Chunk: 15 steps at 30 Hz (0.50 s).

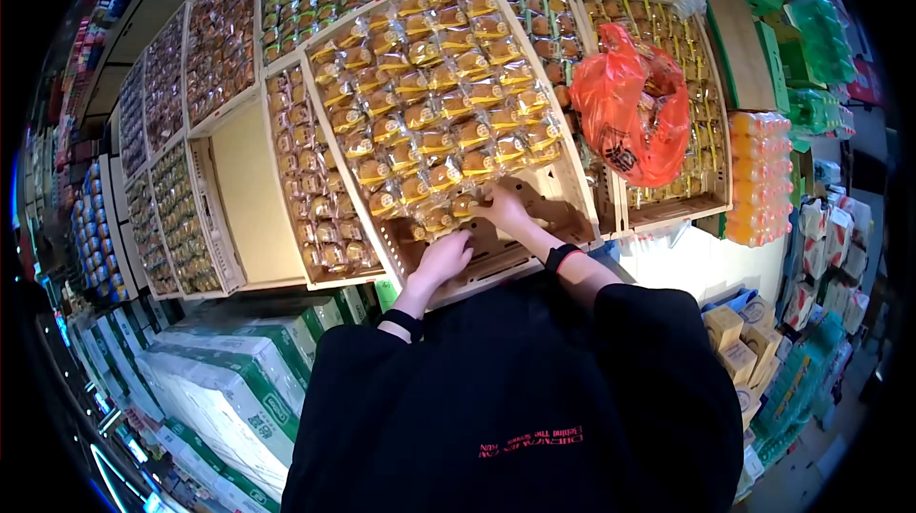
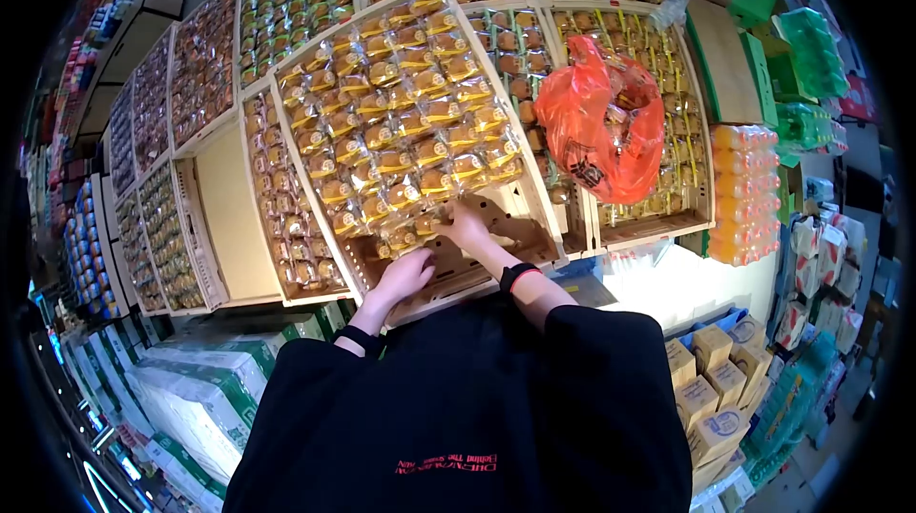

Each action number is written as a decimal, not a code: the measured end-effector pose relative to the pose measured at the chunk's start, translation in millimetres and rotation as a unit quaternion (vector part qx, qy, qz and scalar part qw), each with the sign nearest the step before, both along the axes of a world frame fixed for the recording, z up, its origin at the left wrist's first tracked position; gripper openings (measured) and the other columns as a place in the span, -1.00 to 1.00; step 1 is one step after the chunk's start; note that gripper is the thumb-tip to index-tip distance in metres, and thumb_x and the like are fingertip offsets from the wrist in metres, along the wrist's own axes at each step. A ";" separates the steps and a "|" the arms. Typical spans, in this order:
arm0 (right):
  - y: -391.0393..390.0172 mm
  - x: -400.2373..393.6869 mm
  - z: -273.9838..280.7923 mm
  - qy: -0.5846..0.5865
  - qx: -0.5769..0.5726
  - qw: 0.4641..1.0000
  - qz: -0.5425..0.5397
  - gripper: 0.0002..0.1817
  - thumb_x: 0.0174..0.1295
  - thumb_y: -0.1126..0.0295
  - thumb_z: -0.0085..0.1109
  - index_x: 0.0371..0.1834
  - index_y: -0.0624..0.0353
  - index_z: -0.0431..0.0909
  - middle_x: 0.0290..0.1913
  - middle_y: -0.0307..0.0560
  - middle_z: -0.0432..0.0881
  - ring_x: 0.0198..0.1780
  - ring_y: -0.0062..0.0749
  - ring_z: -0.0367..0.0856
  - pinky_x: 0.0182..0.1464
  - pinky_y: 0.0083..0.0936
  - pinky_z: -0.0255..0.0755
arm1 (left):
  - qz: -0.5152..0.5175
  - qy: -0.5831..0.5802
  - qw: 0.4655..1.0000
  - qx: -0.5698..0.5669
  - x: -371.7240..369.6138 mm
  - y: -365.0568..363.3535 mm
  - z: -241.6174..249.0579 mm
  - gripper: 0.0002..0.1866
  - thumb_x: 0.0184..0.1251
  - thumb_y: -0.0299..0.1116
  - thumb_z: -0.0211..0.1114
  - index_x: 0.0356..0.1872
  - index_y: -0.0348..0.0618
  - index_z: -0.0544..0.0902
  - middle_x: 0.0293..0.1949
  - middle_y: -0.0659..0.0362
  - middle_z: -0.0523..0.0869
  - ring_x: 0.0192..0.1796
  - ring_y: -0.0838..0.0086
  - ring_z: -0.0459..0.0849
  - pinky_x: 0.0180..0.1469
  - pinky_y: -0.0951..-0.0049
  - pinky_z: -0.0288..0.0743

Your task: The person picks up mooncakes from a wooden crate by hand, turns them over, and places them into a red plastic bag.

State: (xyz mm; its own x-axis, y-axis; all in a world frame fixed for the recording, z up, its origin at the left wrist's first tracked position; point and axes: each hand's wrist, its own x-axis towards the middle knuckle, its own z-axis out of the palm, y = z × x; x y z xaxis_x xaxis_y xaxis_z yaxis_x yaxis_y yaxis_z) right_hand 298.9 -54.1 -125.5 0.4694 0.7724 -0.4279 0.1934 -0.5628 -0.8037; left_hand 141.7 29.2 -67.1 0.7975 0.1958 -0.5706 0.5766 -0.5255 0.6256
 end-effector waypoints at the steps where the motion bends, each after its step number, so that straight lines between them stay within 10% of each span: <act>1: -0.5 2.1 6.2 -0.047 -0.009 0.999 0.004 -0.45 -0.12 0.04 0.38 -0.23 0.26 0.48 -0.33 0.10 0.61 -0.27 -0.10 0.61 -0.20 -0.29 0.47 | -0.008 -0.007 1.000 -0.003 4.7 -0.7 -0.2 -0.70 0.13 -0.33 0.12 -0.10 -0.20 0.49 -0.09 -0.07 0.58 -0.05 0.06 0.55 -0.04 0.17 0.46; 7: -41.4 50.4 52.0 -0.018 0.087 0.995 -0.055 -0.72 0.08 0.27 0.23 -0.27 0.26 0.49 -0.42 0.06 0.60 -0.38 -0.15 0.61 -0.31 -0.35 0.47 | -0.091 -0.111 0.975 0.167 37.6 -10.3 -0.8 -0.32 0.01 -0.41 0.18 0.26 -0.25 0.22 0.33 -0.02 0.16 0.40 0.10 0.04 0.34 0.12 0.12; 15: -90.8 216.0 93.4 -0.207 0.151 0.915 -0.313 -0.88 0.12 0.47 0.10 -0.30 0.26 0.51 -0.40 -0.11 0.58 -0.39 -0.55 0.53 -0.29 -0.60 0.41 | -0.068 -0.115 0.980 0.150 32.0 -18.1 -14.4 -0.35 0.05 -0.41 0.19 0.25 -0.22 0.24 0.31 -0.11 0.18 0.37 0.04 0.10 0.34 0.13 0.10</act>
